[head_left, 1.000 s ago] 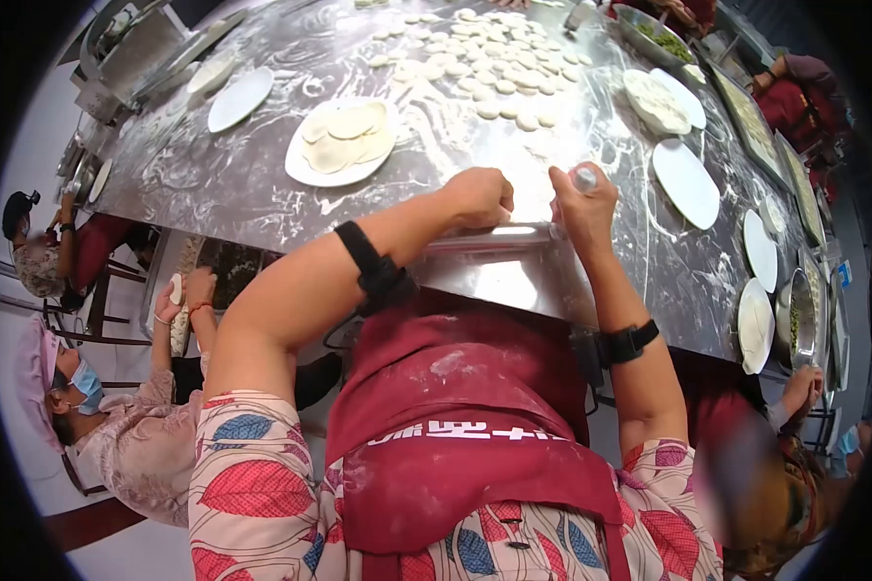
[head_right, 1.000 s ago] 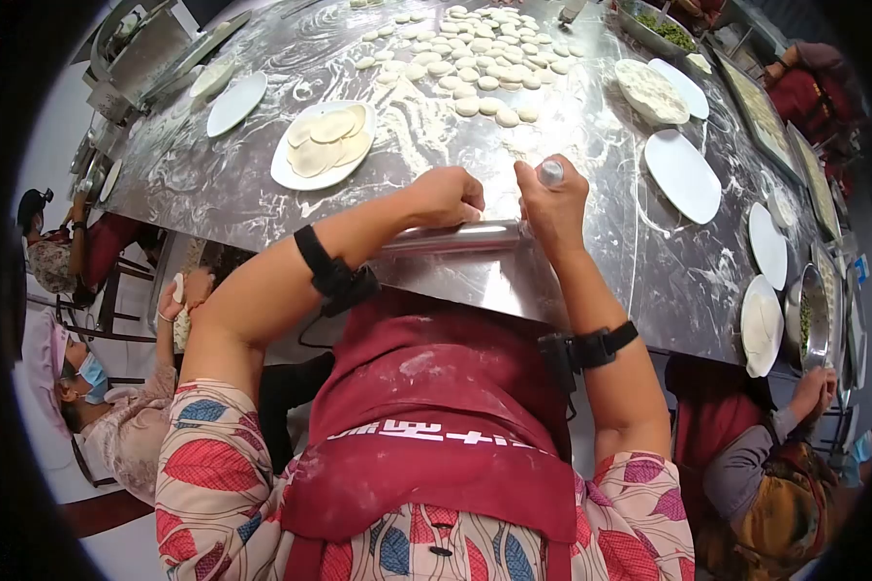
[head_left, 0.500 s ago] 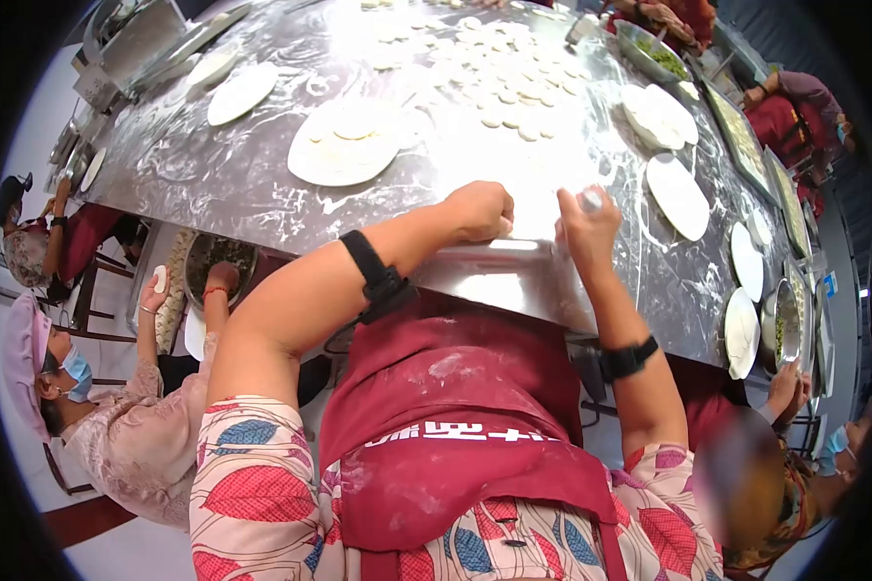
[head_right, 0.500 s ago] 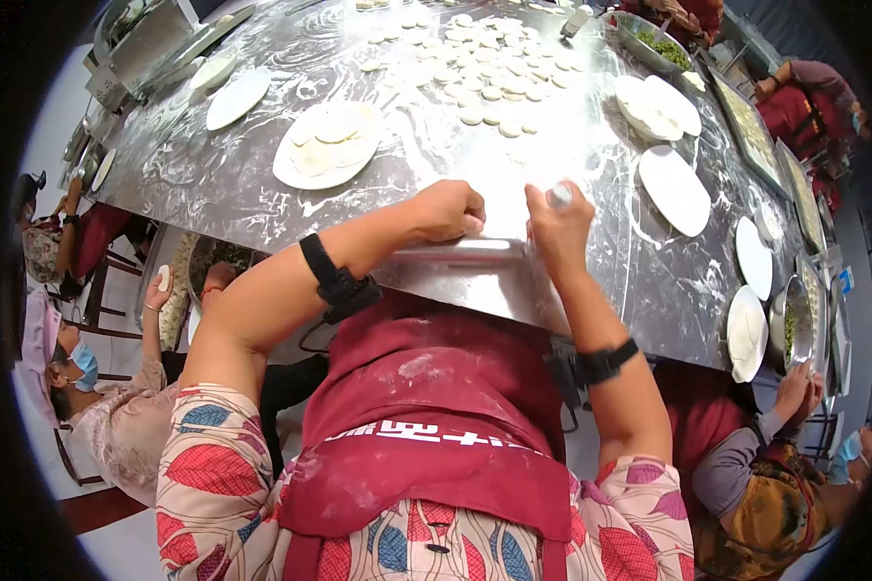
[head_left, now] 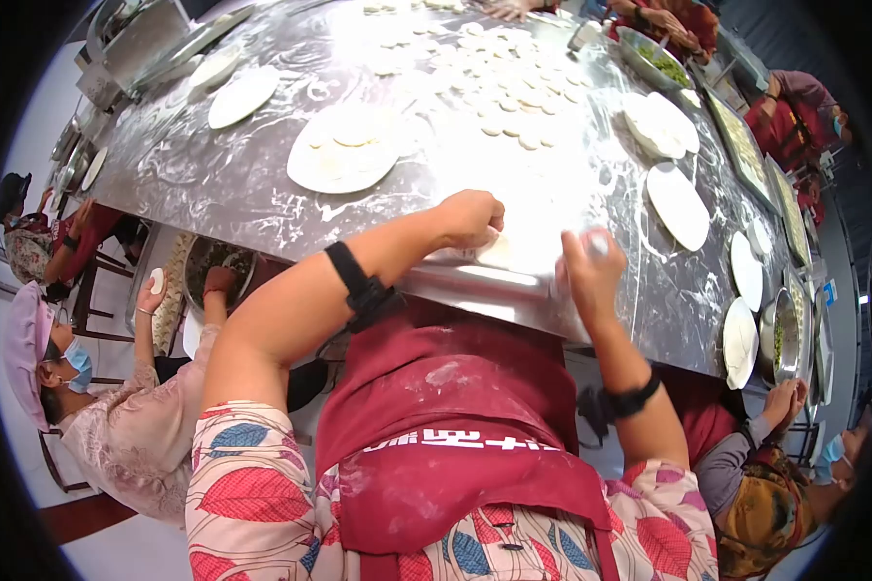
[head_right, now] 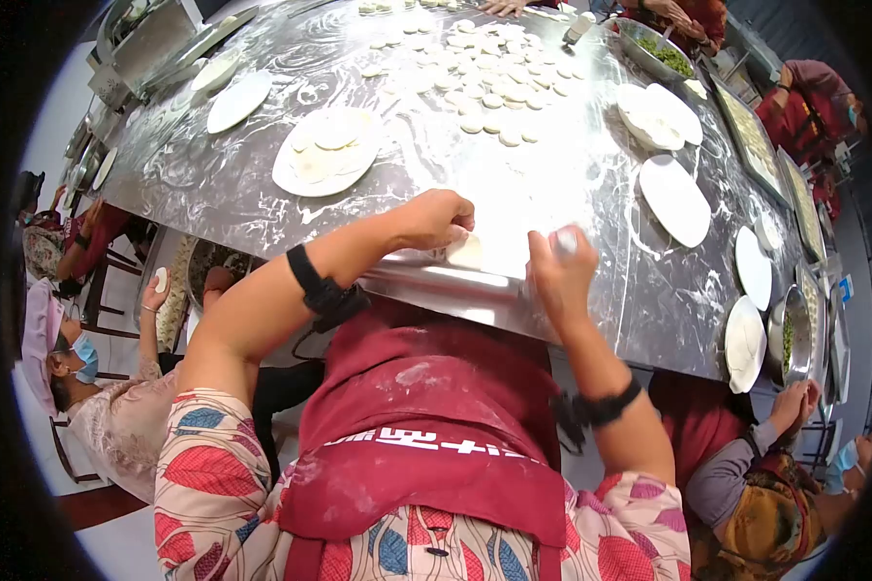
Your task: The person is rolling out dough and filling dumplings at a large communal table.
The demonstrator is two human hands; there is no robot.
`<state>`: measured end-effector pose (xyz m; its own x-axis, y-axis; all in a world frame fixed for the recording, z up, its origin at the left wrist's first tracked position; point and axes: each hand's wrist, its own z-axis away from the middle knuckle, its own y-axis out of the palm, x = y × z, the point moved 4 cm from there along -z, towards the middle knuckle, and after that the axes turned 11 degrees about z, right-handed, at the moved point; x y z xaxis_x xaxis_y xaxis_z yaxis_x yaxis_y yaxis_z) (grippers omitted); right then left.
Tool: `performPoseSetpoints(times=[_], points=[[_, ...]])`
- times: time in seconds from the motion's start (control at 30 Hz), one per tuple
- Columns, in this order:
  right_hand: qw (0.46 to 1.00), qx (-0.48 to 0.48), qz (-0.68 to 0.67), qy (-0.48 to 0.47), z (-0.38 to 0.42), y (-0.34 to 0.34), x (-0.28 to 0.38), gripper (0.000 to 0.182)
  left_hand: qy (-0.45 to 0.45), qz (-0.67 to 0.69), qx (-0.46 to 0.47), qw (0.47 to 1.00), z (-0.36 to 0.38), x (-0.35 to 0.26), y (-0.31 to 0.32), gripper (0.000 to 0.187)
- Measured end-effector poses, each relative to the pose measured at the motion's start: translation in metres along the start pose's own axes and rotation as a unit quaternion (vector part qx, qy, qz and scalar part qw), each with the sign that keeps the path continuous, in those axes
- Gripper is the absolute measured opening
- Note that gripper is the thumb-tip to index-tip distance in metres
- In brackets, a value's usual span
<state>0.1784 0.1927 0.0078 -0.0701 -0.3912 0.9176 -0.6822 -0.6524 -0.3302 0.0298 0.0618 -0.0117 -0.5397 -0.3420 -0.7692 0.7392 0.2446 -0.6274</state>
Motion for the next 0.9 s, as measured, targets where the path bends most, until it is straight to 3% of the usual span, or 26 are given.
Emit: performPoseSetpoints(times=[0.1,0.13,0.17,0.23,0.27,0.37,0.5,0.53,0.67,0.7,0.77,0.8,0.9], points=[[1.0,-0.01,0.008,-0.022,0.003,-0.002,-0.003,0.021,-0.124,0.167,0.024,0.978,0.001,0.017,0.005,0.016],[0.999,-0.018,0.021,-0.032,-0.003,0.0,-0.003,0.021,-0.124,0.145,0.052,0.98,0.003,0.012,0.005,0.015],[1.0,-0.007,-0.006,0.0,-0.018,0.008,-0.001,0.023,-0.09,0.093,0.032,0.991,0.001,0.009,0.005,0.015],[1.0,0.0,0.005,-0.024,-0.046,0.023,0.009,0.025,-0.016,-0.016,-0.017,1.0,-0.006,0.001,0.0,0.014],[1.0,0.002,0.006,-0.027,-0.053,0.026,0.006,0.025,-0.04,-0.035,-0.017,0.998,-0.011,0.001,0.0,0.015],[0.999,0.009,0.021,-0.028,-0.055,0.027,-0.001,0.024,-0.046,0.039,-0.008,0.998,-0.011,0.0,0.005,0.017],[1.0,0.028,-0.002,-0.001,0.007,-0.003,0.0,0.021,-0.028,0.033,-0.025,0.999,-0.001,0.002,0.004,0.017],[0.999,0.03,-0.032,-0.028,0.011,-0.004,-0.005,0.019,-0.128,0.141,0.022,0.982,0.004,0.002,0.005,0.018],[1.0,0.005,0.026,-0.014,-0.041,0.019,-0.003,0.018,-0.03,0.018,0.008,0.999,-0.006,-0.005,0.004,0.018],[0.995,-0.015,0.082,-0.062,-0.058,0.028,-0.011,0.019,-0.032,-0.002,-0.002,0.999,-0.013,-0.002,0.004,0.018],[0.994,0.004,0.09,-0.054,-0.068,0.034,-0.012,0.017,-0.042,-0.031,-0.027,0.998,-0.022,0.002,0.006,0.018],[0.996,0.003,0.08,-0.049,-0.062,0.031,-0.008,0.017,-0.053,0.023,-0.011,0.998,-0.02,0.001,0.008,0.018],[0.998,0.014,0.052,-0.014,-0.013,0.003,0.005,0.017,-0.059,-0.011,0.032,0.998,-0.008,-0.005,0.009,0.018]])
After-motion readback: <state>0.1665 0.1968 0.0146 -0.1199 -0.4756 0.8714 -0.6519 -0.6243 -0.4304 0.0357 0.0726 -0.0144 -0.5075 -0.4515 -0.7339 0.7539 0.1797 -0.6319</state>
